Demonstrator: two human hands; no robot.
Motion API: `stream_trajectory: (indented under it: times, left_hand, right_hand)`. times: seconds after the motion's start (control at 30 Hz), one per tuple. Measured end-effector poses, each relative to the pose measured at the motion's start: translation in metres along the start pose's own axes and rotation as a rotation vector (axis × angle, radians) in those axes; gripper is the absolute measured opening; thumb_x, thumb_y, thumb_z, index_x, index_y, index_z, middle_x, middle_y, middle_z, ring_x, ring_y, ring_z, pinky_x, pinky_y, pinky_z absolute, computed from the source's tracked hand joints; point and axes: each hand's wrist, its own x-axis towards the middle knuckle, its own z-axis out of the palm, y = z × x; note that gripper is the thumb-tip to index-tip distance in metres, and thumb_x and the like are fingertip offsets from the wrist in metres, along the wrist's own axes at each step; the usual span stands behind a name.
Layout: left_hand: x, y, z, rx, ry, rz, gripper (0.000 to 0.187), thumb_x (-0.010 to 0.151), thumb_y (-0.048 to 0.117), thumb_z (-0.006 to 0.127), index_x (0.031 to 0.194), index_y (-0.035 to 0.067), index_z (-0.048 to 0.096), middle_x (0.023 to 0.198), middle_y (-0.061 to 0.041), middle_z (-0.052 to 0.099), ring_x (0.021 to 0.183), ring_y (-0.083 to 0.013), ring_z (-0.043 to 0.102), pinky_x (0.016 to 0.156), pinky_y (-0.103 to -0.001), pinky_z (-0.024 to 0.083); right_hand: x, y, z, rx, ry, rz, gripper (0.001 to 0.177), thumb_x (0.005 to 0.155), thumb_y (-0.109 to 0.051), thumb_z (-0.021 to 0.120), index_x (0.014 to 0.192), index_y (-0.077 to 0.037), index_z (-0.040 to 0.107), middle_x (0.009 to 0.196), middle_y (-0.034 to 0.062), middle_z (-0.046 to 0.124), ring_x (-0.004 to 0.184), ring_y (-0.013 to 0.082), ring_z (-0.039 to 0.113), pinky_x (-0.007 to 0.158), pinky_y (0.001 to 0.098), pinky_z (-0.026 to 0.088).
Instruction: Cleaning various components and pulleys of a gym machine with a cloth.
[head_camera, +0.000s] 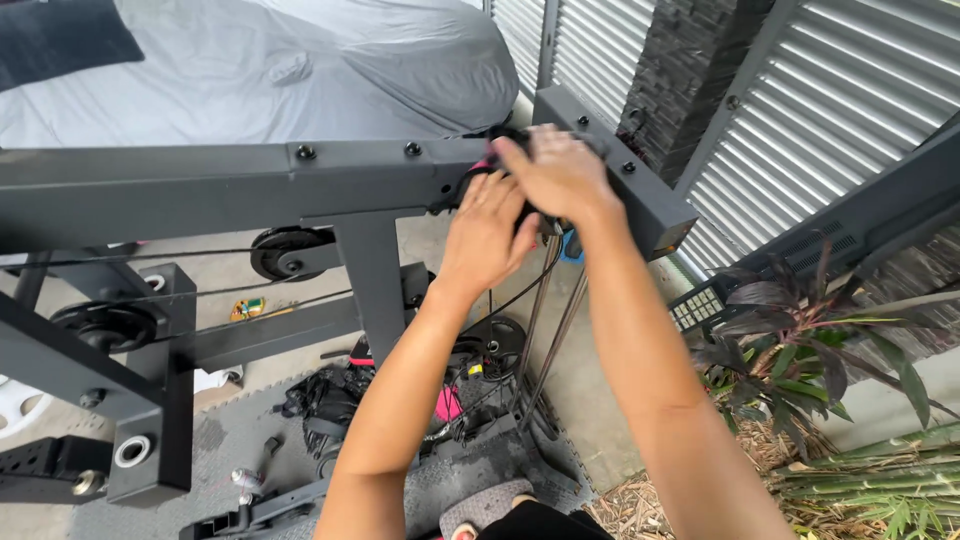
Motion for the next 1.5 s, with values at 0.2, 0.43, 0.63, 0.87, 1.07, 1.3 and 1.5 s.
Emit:
stream_trajectory:
  times: [0.2,0.43,0.63,0.87,1.07,1.3,1.5]
  left_hand:
    - [-0.03,0.001,0.004,-0.237,0.244,-0.277,0.043,0.089,0.015,0.075,0.125,0.0,0.056,0.119,-0.018,0.063,0.112,-0.0389,0.057,0.103,-0.046,0.044]
    - [0.008,0.018,0.009,-0.119,0.244,-0.121,0.046,0.091,0.02,0.069,0.129,-0.002,0.055,0.122,-0.02,0.062,0.116,-0.0389,0.057,0.11,-0.054,0.036]
    - [0.044,0.008,0.037,-0.283,-0.123,0.059,0.021,0.097,0.02,0.061,0.107,0.003,0.068,0.106,-0.017,0.069,0.109,-0.0365,0.064,0.115,-0.052,0.041]
    - [0.05,0.048,0.04,-0.36,-0.325,0.042,0.029,0.095,0.03,0.061,0.105,0.006,0.073,0.109,-0.014,0.072,0.104,-0.0364,0.067,0.098,-0.046,0.051]
    - [0.047,0.087,0.045,-0.51,-0.125,0.26,0.047,0.092,0.031,0.068,0.133,0.007,0.063,0.14,-0.018,0.061,0.129,-0.0382,0.057,0.112,-0.049,0.042]
    - [0.024,0.091,0.021,-0.577,0.029,0.051,0.024,0.09,0.018,0.071,0.113,0.012,0.069,0.124,-0.009,0.069,0.12,-0.0308,0.067,0.106,-0.045,0.05]
    - [-0.03,0.044,0.024,-0.628,0.292,-0.384,0.014,0.087,0.006,0.072,0.099,0.004,0.065,0.099,-0.009,0.066,0.088,-0.0231,0.067,0.08,-0.034,0.056]
  right_hand:
    - [-0.006,-0.051,0.019,0.203,0.013,-0.519,0.067,0.103,-0.051,0.042,0.148,-0.003,0.052,0.163,0.0147,0.044,0.154,0.0286,0.036,0.126,0.0377,0.023]
    - [0.009,0.012,-0.005,0.233,-0.142,-0.282,0.072,0.101,-0.053,0.039,0.154,-0.003,0.04,0.165,0.0148,0.03,0.154,0.0273,0.024,0.122,0.0361,0.018]
    - [0.004,0.086,-0.006,-0.081,-0.119,-0.051,0.066,0.104,-0.042,0.032,0.155,0.0,0.038,0.163,0.0216,0.031,0.149,0.0337,0.034,0.122,0.0408,0.028]
    - [-0.05,0.066,-0.06,-0.399,-0.079,0.002,0.038,0.097,-0.027,0.045,0.121,-0.008,0.067,0.117,0.0185,0.07,0.108,0.039,0.067,0.093,0.0509,0.053]
    - [-0.05,0.19,-0.062,-0.411,0.397,-0.365,0.023,0.099,-0.011,0.053,0.108,0.001,0.071,0.107,0.0212,0.071,0.099,0.0392,0.068,0.086,0.0483,0.054]
    - [-0.007,0.136,-0.057,0.307,0.898,-0.362,0.025,0.108,-0.007,0.044,0.116,0.009,0.061,0.116,0.0295,0.062,0.11,0.0497,0.061,0.089,0.0564,0.045]
    - [0.007,-0.005,0.023,0.234,0.306,-0.473,0.041,0.105,-0.03,0.049,0.129,-0.001,0.067,0.133,0.0185,0.066,0.121,0.037,0.061,0.102,0.0448,0.045]
